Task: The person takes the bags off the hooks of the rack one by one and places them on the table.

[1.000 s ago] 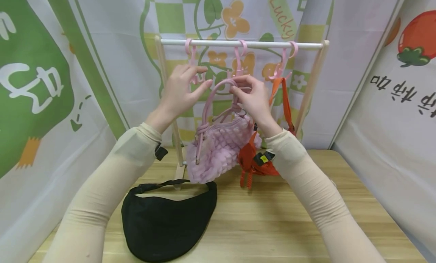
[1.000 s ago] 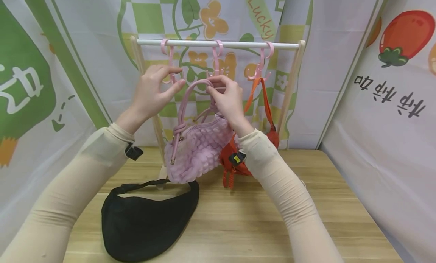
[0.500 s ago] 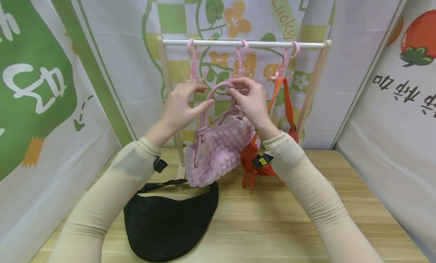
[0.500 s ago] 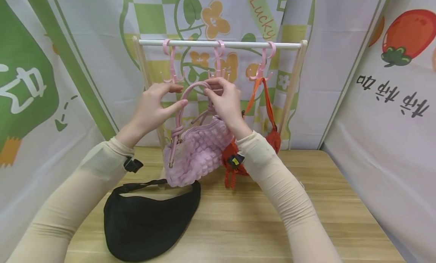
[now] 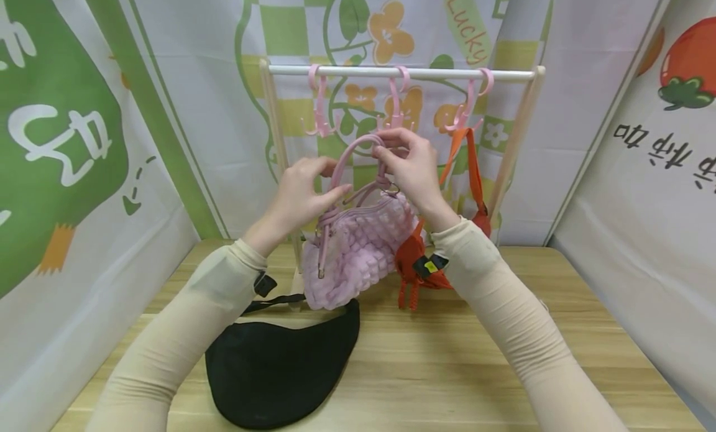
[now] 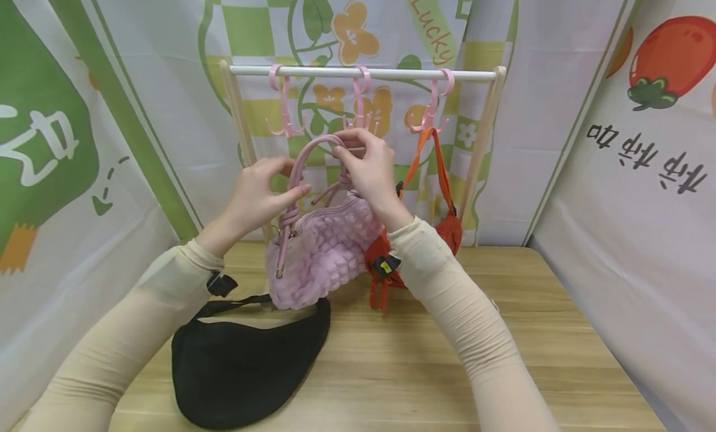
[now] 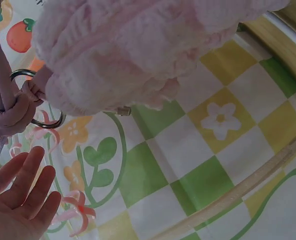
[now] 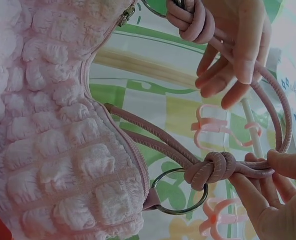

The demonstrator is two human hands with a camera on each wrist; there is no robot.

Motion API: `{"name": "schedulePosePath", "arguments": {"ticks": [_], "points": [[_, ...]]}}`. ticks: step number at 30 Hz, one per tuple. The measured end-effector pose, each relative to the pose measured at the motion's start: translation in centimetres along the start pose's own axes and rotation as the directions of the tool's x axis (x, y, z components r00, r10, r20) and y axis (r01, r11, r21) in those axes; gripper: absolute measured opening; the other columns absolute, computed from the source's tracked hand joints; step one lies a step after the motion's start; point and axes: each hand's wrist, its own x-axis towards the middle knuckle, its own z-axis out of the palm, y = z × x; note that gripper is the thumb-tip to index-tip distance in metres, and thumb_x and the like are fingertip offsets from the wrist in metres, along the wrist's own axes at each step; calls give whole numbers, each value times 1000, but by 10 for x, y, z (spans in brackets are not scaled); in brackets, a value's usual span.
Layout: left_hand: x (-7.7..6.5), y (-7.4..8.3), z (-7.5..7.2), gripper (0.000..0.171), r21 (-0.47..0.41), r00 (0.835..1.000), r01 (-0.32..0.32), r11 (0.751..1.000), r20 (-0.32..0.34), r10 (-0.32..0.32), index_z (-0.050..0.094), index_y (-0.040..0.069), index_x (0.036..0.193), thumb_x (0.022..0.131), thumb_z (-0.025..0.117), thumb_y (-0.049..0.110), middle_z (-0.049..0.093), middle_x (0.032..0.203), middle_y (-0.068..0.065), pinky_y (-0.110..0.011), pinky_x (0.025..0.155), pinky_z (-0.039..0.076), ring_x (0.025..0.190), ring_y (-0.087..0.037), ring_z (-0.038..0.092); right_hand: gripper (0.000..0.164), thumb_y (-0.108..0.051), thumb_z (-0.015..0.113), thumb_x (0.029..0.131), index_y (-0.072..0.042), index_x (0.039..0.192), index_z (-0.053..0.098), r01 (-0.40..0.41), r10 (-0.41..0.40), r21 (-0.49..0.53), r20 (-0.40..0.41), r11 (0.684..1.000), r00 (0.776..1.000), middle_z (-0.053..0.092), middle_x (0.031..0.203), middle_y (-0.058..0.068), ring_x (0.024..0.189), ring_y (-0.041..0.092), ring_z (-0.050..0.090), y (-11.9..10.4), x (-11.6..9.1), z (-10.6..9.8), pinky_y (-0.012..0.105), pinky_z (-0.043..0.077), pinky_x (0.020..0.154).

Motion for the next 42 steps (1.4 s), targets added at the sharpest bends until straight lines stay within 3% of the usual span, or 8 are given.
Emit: {"name": "schedulePosePath", "arguments": {"ticks": [10, 18, 25, 33, 42], "points": [[-11, -1, 1, 30, -29, 998, 59, 998, 28, -58, 67, 7, 106, 85, 70, 29, 70, 94, -6, -40, 84, 49, 91, -23, 62, 24, 0, 64, 88, 5, 111, 64, 6, -6, 26, 13, 1000, 1000, 67, 104, 25, 92, 34, 68, -4, -4, 0, 34, 58, 76], [-18, 0, -1, 16, -85, 992, 119, 989, 37, -117, 70, 10, 92, 87, 68, 24, 69, 77, -4, -30, 54, 50, 68, -16, 61, 24, -2, 65, 87, 4, 110, 65, -17, 17, 32, 5, 999, 1000, 67, 103, 22, 88, 25, 70, -1, -6, 0, 33, 58, 76], [-23, 0, -2, 12, -81, 989, 143, 986, 44, -139, 67, 7, 85, 89, 64, 19, 67, 74, -6, -28, 50, 51, 62, -16, 60, 23, -5, 68, 86, -1, 108, 67, 16, -16, 67, -6, 998, 1000, 69, 99, 15, 82, 15, 70, 27, 6, 2, 29, 58, 69], [-29, -2, -4, 13, -168, 988, 151, 974, 17, -151, 64, 2, 90, 94, 57, 14, 64, 71, -9, -25, 44, 50, 53, -16, 57, 23, -6, 69, 86, -2, 108, 68, 2, -2, 65, -4, 998, 1000, 69, 99, 15, 84, 21, 70, 29, 5, 5, 29, 59, 69], [-32, -2, -13, 16, -163, 983, 164, 973, -54, -174, 61, -2, 95, 96, 52, 12, 64, 79, -13, -22, 45, 49, 60, -19, 59, 24, -7, 69, 85, -1, 109, 68, -3, 4, 74, -4, 997, 1000, 69, 97, 19, 69, 12, 66, 30, 2, 8, 25, 55, 60]]}}
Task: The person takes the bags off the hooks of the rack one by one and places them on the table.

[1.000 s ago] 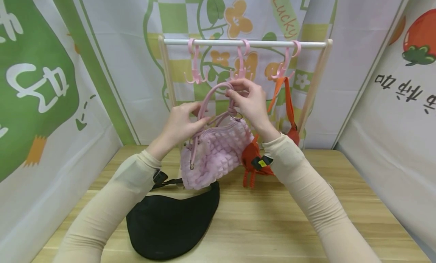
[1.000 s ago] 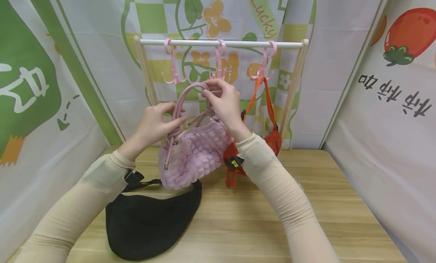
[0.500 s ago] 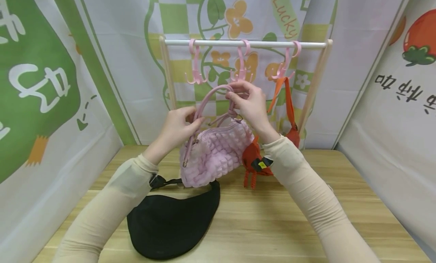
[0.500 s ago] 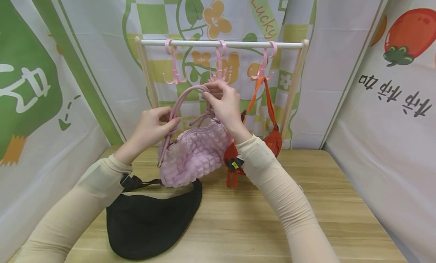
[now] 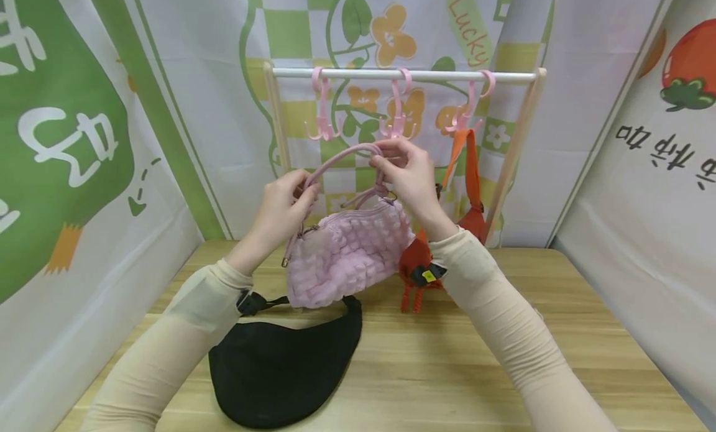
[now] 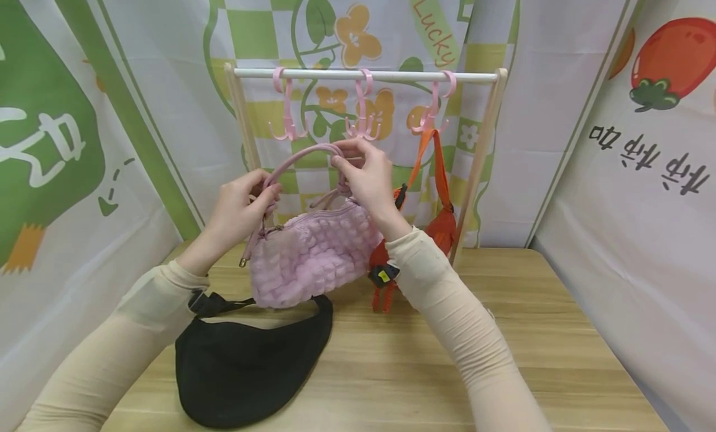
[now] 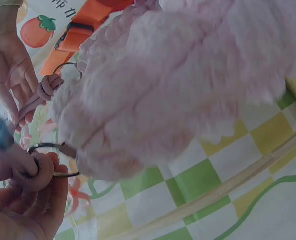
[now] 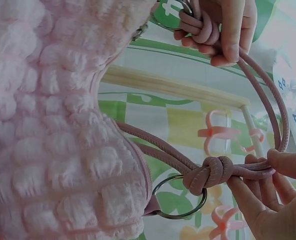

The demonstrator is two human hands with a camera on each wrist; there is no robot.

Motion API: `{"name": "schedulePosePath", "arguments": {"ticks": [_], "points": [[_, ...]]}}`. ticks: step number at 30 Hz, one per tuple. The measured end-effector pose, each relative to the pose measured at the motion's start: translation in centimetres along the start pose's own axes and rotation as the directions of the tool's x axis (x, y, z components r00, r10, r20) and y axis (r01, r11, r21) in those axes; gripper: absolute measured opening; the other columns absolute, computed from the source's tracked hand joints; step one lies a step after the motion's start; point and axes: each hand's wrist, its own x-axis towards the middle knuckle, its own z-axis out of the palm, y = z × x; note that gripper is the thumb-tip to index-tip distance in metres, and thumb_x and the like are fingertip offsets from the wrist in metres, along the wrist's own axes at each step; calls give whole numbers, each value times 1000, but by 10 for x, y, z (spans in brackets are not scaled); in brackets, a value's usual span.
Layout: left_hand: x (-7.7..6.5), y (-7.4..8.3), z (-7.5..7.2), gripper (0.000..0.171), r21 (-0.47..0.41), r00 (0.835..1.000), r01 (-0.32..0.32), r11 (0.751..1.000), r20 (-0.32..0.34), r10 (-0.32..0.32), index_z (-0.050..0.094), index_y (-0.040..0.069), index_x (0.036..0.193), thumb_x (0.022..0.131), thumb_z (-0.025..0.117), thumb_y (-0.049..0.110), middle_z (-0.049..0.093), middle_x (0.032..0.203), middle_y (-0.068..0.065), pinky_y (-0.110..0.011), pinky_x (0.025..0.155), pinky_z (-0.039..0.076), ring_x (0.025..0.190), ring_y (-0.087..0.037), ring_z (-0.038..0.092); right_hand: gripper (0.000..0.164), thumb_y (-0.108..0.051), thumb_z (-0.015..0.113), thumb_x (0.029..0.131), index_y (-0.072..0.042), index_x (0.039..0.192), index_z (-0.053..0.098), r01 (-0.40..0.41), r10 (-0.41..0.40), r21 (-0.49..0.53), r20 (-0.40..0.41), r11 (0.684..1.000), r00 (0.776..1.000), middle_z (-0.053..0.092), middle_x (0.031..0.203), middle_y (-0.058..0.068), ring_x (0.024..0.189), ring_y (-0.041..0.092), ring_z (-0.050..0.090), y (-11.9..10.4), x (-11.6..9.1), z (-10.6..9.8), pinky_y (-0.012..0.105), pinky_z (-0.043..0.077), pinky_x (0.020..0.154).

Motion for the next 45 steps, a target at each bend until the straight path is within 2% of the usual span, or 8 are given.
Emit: {"name": "schedulePosePath", "arguments": {"ticks": [5, 10, 18, 24, 29, 38, 45], "points": [[1, -2, -4, 15, -14, 999, -7, 1000, -37, 7, 61, -3, 93, 96, 51, 9, 65, 80, -16, -20, 52, 52, 66, -21, 63, 25, -7, 68, 87, 0, 110, 66, -12, 10, 37, 30, 999, 999, 69, 94, 20, 59, 17, 61, 5, -2, 1, 26, 49, 53], [1, -6, -8, 14, -32, 999, -4, 999, -49, 3, 61, -4, 92, 96, 52, 7, 65, 80, -16, -26, 62, 57, 69, -23, 64, 23, -9, 66, 89, -1, 110, 65, -62, 56, 80, 64, 995, 996, 68, 88, 16, 54, 17, 56, 10, -6, 3, 29, 43, 45], [-2, -5, -14, 17, -55, 999, 19, 998, -32, -20, 61, -4, 95, 97, 53, 11, 64, 79, -15, -17, 59, 54, 69, -25, 64, 23, -13, 63, 91, -6, 113, 63, -129, 118, 113, 93, 985, 989, 65, 87, 9, 55, 13, 62, 9, -13, 3, 23, 41, 41], [-3, -4, -15, 21, -85, 998, 42, 996, -32, -45, 60, -6, 96, 97, 52, 13, 64, 80, -16, -17, 62, 55, 71, -25, 64, 25, -14, 63, 92, -5, 115, 62, -175, 158, 145, 116, 974, 981, 63, 84, 3, 58, 10, 59, 6, -16, 1, 21, 38, 42], [-3, -4, -15, 22, -80, 997, 53, 995, -45, -56, 61, -5, 96, 98, 52, 14, 64, 80, -16, -16, 63, 55, 71, -22, 64, 26, -16, 63, 91, -5, 115, 61, -211, 192, 148, 131, 966, 973, 62, 85, 4, 57, 9, 53, 8, -18, -1, 20, 35, 41], [-5, -2, -18, 22, -64, 997, 52, 997, -54, -56, 61, -5, 95, 98, 52, 15, 65, 80, -17, -16, 63, 54, 71, -22, 64, 27, -18, 63, 92, -5, 115, 61, -227, 208, 124, 144, 966, 967, 60, 83, 3, 57, 8, 51, 8, -21, -1, 19, 35, 42], [-7, -1, -18, 20, -64, 996, 73, 995, -46, -76, 60, -3, 93, 98, 52, 15, 65, 81, -16, -22, 64, 57, 71, -21, 64, 29, -20, 63, 92, -4, 116, 61, -236, 218, 107, 157, 966, 963, 59, 82, 4, 56, 9, 51, 8, -23, -3, 19, 36, 42]]}}
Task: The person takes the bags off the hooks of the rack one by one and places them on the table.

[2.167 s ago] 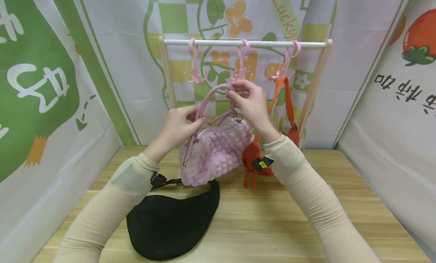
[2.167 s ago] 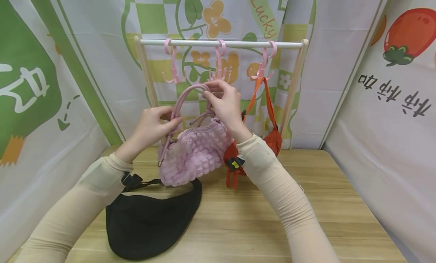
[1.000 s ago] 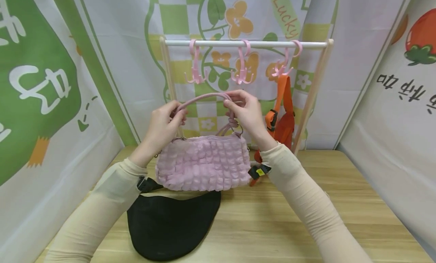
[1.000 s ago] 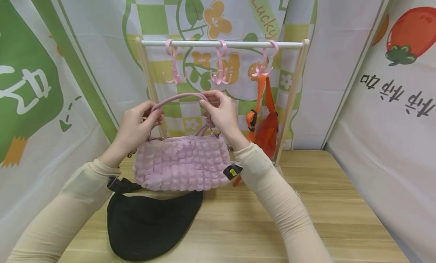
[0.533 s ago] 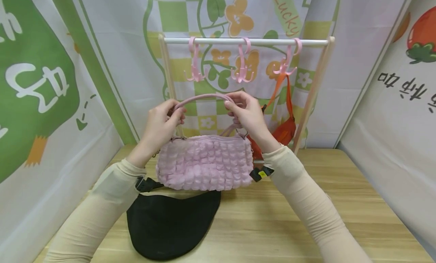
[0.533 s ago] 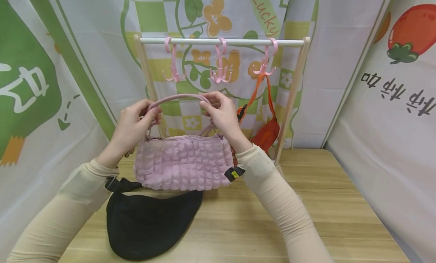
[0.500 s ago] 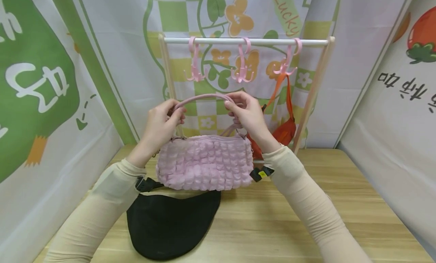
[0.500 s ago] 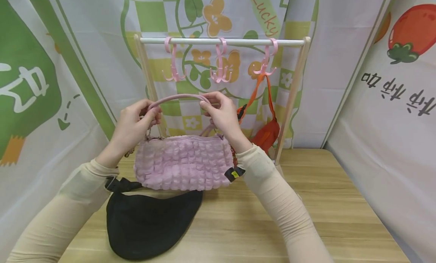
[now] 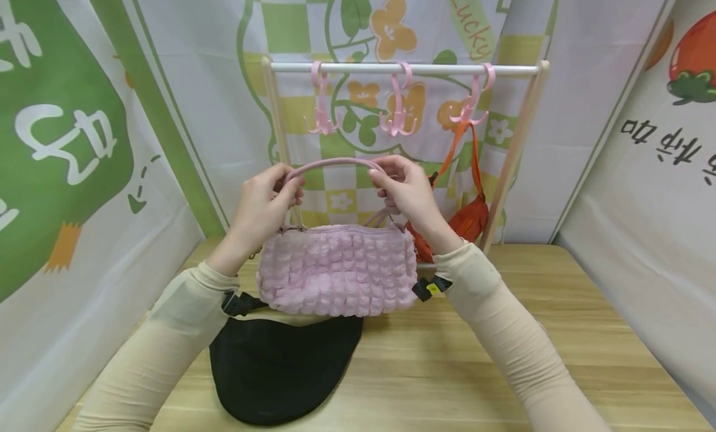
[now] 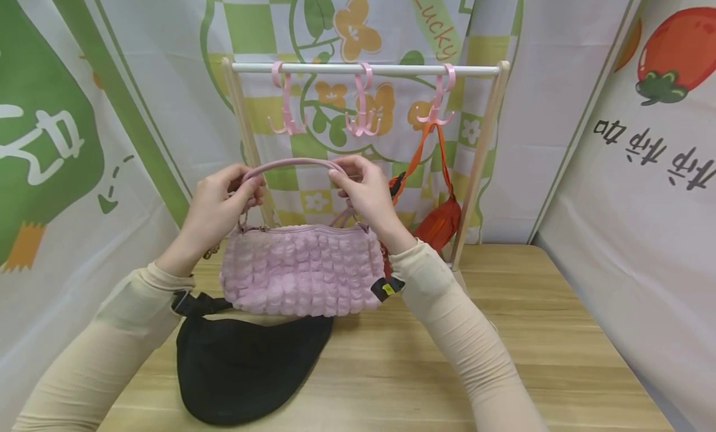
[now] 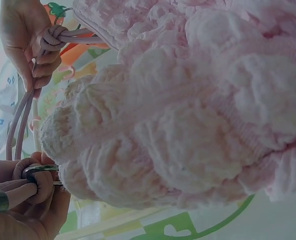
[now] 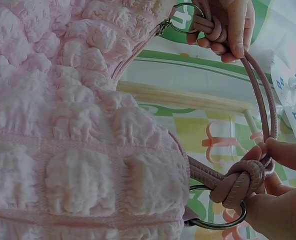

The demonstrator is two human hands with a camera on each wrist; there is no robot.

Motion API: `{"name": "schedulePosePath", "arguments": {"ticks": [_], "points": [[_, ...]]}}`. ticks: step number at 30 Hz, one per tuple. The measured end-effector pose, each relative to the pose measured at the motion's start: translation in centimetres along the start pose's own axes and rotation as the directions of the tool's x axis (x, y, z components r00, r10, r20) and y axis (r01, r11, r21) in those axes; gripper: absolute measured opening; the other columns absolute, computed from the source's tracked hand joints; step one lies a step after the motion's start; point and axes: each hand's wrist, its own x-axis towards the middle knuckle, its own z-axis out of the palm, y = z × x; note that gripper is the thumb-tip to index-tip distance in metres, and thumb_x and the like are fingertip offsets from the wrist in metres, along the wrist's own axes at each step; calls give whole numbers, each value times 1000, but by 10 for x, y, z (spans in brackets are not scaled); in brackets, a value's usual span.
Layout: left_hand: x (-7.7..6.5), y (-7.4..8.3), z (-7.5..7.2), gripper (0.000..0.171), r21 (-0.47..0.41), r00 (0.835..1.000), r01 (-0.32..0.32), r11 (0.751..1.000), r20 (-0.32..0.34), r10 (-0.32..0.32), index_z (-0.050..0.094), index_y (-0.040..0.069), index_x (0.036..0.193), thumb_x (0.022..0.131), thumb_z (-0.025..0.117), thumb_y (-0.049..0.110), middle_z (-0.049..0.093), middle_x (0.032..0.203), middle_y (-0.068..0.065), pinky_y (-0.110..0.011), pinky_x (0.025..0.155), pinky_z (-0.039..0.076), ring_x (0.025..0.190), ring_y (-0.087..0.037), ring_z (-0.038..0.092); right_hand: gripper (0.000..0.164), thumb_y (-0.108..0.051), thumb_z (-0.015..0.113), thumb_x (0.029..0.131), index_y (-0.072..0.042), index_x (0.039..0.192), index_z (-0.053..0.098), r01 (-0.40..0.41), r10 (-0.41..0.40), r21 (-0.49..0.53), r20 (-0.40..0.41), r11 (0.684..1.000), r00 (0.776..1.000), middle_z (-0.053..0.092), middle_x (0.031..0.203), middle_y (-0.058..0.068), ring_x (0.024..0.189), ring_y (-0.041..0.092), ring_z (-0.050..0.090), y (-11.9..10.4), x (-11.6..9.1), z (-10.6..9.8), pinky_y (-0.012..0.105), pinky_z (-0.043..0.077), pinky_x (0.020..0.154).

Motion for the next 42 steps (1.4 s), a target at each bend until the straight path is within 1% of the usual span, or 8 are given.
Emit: {"name": "schedulePosePath", "arguments": {"ticks": [10, 19, 25, 29, 33, 37, 40, 42], "points": [[-2, 2, 4, 23, -57, 998, 54, 997, 34, -52, 60, -3, 94, 97, 53, 18, 65, 82, -18, -21, 65, 57, 73, -23, 65, 29, -20, 63, 92, -3, 115, 60, 32, -32, -80, -7, 996, 999, 63, 80, -3, 62, 11, 55, 2, -4, -5, 20, 43, 49], [-3, -1, 9, 23, -39, 992, 88, 995, 96, -84, 60, -2, 96, 99, 51, 20, 65, 80, -14, -19, 60, 53, 72, -24, 64, 32, -21, 62, 93, 0, 117, 60, 26, -27, -108, -8, 994, 1000, 63, 82, -2, 63, 11, 52, 10, -4, -12, 20, 40, 51], [-2, -5, 12, 25, -16, 990, 91, 996, 106, -89, 60, 0, 94, 99, 50, 22, 65, 77, -12, -19, 51, 46, 67, -19, 61, 29, -24, 62, 93, -2, 111, 61, 10, -10, -114, 1, 993, 1000, 60, 77, -3, 63, 13, 52, 16, -5, -16, 20, 42, 53], [-3, -6, 14, 26, -58, 988, 110, 992, 117, -103, 59, -2, 94, 99, 50, 22, 65, 79, -15, -20, 57, 50, 68, -18, 61, 27, -25, 62, 92, -3, 108, 62, -2, 3, -108, 9, 994, 1000, 59, 75, -2, 63, 15, 51, 18, -5, -18, 21, 43, 54], [-3, -5, 16, 27, -120, 981, 150, 981, 140, -133, 57, -4, 96, 100, 49, 22, 63, 82, -20, -21, 63, 53, 69, -16, 61, 28, -26, 61, 93, -2, 107, 62, -16, 18, -116, 18, 993, 1000, 57, 73, -2, 63, 15, 50, 20, -6, -21, 22, 42, 54], [-3, -5, 18, 26, -167, 971, 204, 965, 158, -178, 56, -3, 96, 100, 48, 22, 61, 84, -21, -20, 63, 52, 69, -14, 59, 30, -27, 61, 93, -1, 108, 62, -36, 40, -129, 29, 991, 999, 57, 75, -3, 64, 12, 51, 22, -7, -24, 23, 52, 62], [-3, -5, 19, 24, -201, 964, 236, 951, 169, -204, 56, -3, 96, 100, 49, 20, 61, 82, -17, -20, 61, 50, 68, -12, 58, 32, -26, 62, 93, 0, 110, 62, -51, 57, -137, 44, 989, 997, 57, 79, -2, 66, 9, 52, 24, -8, -26, 27, 56, 70], [-3, -5, 19, 22, -251, 958, 263, 932, 181, -221, 55, -3, 95, 99, 49, 18, 60, 78, -12, -19, 61, 49, 67, -12, 57, 33, -24, 61, 93, 2, 112, 60, -56, 64, -136, 61, 989, 996, 57, 81, -2, 68, 8, 53, 25, -8, -28, 28, 57, 71]]}}
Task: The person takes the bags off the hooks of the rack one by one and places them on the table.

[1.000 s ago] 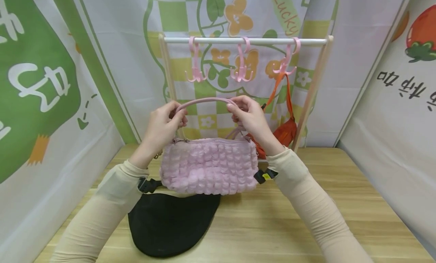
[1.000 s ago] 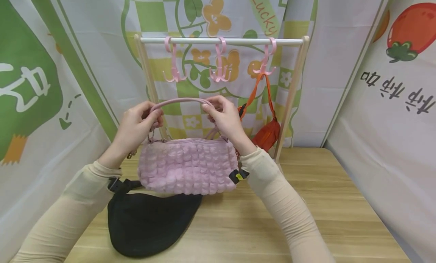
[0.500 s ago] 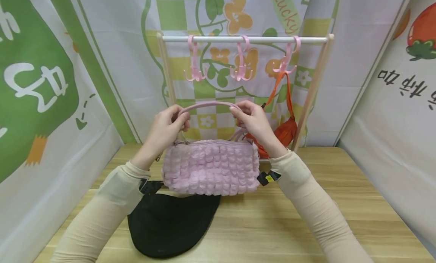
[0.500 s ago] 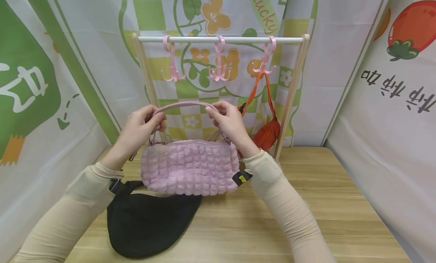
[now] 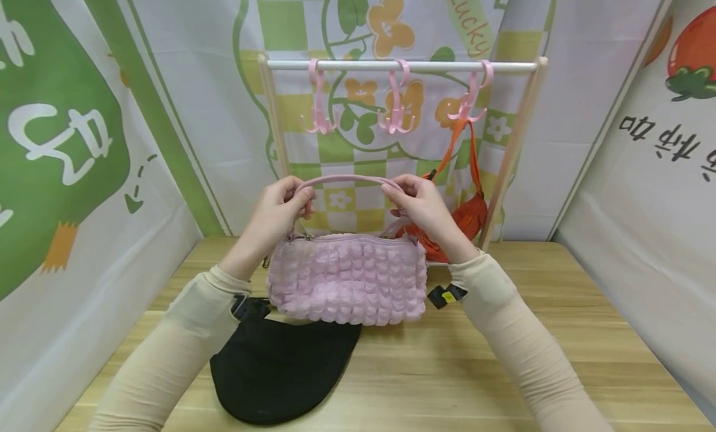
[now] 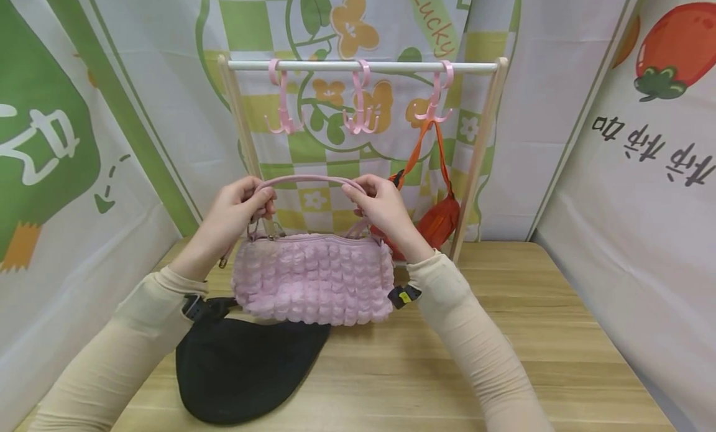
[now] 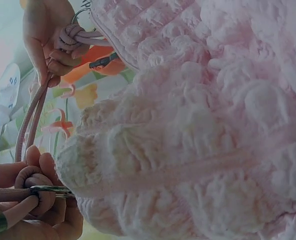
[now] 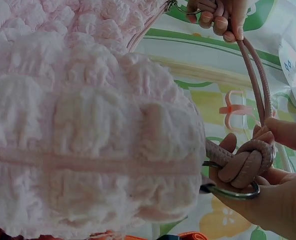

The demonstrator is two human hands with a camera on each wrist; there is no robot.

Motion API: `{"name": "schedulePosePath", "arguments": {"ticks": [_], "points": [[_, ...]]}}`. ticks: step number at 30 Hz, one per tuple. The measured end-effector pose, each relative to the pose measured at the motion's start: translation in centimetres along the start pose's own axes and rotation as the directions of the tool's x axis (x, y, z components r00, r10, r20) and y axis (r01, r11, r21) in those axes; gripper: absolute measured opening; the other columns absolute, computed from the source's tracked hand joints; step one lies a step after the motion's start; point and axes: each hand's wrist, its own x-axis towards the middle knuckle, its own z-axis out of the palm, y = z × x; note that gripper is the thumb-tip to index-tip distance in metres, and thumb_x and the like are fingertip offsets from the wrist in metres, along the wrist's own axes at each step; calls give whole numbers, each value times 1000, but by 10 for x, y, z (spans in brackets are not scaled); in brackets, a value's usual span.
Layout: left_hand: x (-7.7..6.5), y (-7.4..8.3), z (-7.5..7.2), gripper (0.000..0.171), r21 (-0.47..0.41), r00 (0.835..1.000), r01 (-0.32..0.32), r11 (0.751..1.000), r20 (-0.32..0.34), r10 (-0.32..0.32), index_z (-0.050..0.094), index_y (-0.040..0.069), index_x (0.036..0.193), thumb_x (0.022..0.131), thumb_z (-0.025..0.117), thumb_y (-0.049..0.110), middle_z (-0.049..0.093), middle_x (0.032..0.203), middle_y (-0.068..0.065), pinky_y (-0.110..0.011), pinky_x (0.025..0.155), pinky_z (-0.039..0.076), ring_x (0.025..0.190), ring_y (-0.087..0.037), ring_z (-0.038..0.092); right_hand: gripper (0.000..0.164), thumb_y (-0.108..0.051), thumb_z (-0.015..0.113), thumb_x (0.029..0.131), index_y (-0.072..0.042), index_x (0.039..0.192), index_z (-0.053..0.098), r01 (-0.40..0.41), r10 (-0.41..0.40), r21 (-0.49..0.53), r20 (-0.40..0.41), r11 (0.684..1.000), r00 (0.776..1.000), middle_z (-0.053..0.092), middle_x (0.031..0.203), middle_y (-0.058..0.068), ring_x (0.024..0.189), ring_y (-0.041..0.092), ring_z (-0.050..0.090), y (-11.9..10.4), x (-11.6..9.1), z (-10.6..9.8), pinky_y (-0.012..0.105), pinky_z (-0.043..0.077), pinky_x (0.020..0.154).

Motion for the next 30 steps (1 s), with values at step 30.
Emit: {"name": "schedulePosePath", "arguments": {"ticks": [30], "points": [[-7, 12, -1, 6, -321, 996, 85, 943, 20, -83, 54, 4, 96, 97, 50, 7, 60, 76, 4, -18, 69, 53, 71, -6, 57, 23, -19, 63, 92, 1, 103, 64, 88, -94, -74, -76, 993, 993, 64, 79, 4, 70, 16, 63, 7, -13, -9, 25, 53, 58]]}}
